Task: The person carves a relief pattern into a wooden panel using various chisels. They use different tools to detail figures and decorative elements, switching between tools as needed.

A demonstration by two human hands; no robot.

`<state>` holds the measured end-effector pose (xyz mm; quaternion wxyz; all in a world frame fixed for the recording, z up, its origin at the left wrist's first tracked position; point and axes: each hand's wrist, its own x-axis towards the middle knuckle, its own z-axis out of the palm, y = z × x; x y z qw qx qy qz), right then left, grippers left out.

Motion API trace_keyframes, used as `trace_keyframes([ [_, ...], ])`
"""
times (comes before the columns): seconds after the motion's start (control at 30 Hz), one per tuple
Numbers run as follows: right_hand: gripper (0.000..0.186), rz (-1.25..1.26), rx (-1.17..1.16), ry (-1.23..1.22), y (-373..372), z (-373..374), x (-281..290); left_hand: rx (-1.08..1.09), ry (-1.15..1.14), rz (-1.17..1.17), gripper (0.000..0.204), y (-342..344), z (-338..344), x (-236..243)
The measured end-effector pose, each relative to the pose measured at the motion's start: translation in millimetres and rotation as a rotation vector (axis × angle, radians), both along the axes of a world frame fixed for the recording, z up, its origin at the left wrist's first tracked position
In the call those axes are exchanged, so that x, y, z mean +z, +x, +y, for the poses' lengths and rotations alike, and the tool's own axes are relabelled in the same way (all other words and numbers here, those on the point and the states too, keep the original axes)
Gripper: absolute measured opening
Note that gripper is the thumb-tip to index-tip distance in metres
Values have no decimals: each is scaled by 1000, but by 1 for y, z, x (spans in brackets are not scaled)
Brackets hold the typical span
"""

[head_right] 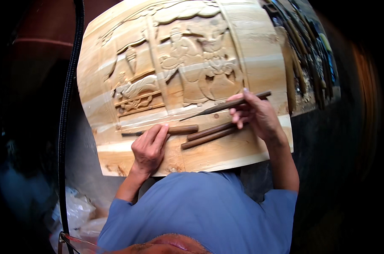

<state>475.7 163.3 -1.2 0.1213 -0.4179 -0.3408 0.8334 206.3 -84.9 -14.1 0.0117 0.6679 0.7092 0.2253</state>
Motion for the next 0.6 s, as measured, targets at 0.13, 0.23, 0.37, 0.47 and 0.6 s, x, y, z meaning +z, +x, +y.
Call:
trace_keyframes([
  [0.13, 61, 89, 10, -52, -8, -10, 3, -25, 45, -5, 34, -10, -9, 8],
  [0.23, 59, 112, 60, -109, -22, -17, 1, 2, 115, 91, 35, -20, -18, 22],
  [0.37, 60, 76, 157, -148, -51, -30, 0, 7, 197, 236, 42, -32, -14, 40],
  [0.47, 59, 67, 240, -139, -74, -47, -5, -79, 259, 237, 42, -32, 5, 44],
  [0.6, 62, 123, 365, -44, -100, -66, -6, -226, 360, 305, 43, -21, 37, 57],
])
